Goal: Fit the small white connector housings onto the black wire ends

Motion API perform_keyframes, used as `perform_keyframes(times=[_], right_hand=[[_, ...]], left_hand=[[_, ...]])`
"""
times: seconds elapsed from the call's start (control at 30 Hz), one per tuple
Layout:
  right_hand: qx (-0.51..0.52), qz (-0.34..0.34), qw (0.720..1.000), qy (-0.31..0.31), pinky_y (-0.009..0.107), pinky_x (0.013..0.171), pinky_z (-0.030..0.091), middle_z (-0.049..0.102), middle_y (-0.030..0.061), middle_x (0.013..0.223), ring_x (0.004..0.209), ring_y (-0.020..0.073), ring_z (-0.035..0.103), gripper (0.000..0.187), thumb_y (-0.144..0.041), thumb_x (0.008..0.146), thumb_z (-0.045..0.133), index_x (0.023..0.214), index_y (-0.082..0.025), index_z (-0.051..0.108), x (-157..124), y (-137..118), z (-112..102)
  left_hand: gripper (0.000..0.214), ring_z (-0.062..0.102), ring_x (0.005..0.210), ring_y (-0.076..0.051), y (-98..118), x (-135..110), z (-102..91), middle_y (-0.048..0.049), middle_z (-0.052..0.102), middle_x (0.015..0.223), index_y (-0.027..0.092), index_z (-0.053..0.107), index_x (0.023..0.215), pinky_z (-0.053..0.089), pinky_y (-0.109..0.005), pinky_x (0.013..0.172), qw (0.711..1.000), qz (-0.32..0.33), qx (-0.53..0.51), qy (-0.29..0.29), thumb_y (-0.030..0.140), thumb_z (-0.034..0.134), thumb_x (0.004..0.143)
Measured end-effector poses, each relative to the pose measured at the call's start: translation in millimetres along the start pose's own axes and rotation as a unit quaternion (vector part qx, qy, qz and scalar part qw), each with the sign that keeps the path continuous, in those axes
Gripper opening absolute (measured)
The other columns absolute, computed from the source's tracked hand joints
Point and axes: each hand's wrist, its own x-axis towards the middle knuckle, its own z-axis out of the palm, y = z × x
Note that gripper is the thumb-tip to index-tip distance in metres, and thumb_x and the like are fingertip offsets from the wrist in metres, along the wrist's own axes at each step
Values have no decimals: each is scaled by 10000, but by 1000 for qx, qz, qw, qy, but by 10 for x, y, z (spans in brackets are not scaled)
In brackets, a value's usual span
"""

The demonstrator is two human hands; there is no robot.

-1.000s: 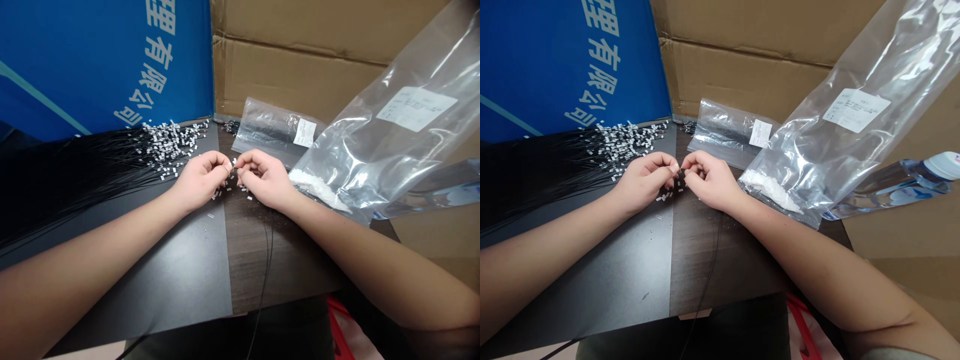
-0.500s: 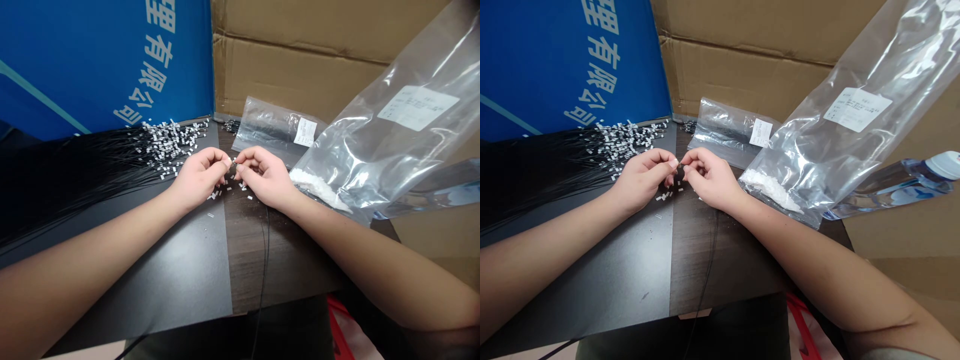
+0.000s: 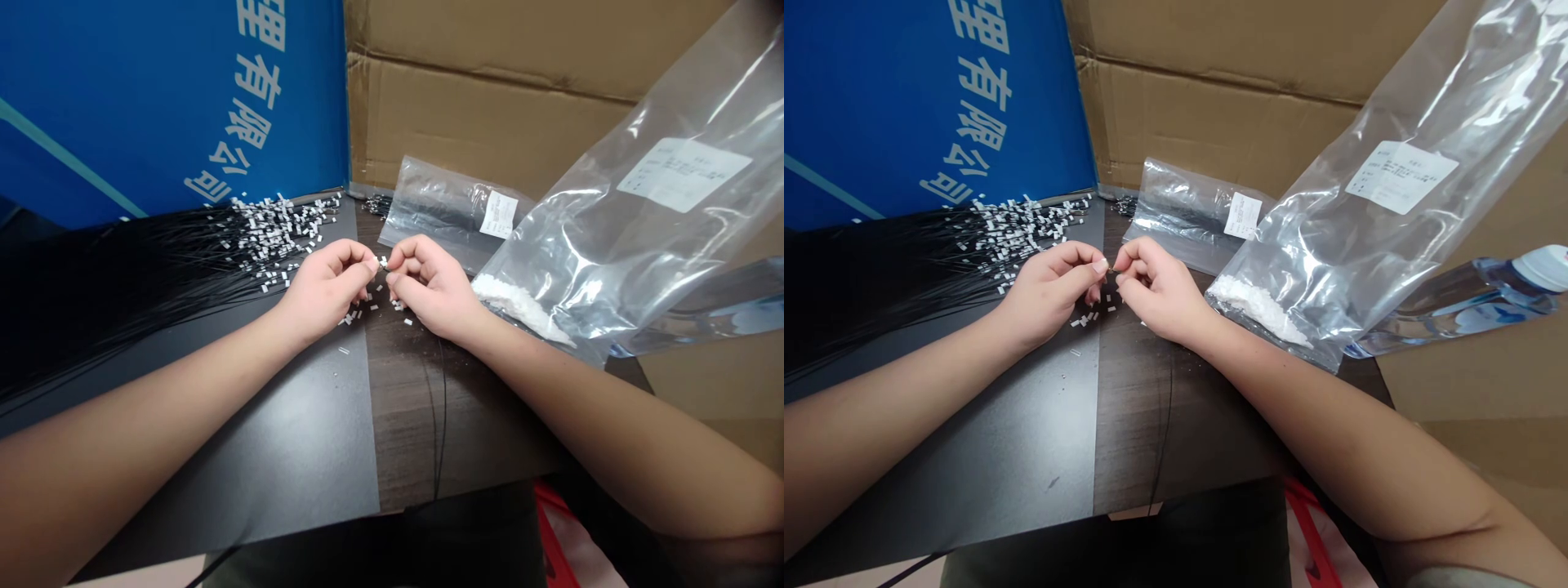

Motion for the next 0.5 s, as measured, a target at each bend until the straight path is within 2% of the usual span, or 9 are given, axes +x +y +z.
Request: perform_keyframes(times=[0.27,0.5], right_hand=[[-9,6,1000,-7,328,677,441,574,-56,749,693,152,587,155,-205,919,638,1021,-272,542,-12,-12,-7],[-14,14,1000,-1,332,677,433,574,-58,746,687,153,587,178,-182,897,638,1014,-274,541,-9,-28,-6]], left_hand=[[190,555,597,-132,16,-9,12,24,616,667,196,657,855,442,-262,572,999,10,28,-40,361,750,865],[170,567,599,-133,9,-10,7,17,637,689,199,678,867,458,-265,584,1000,-4,-3,0,352,751,863]])
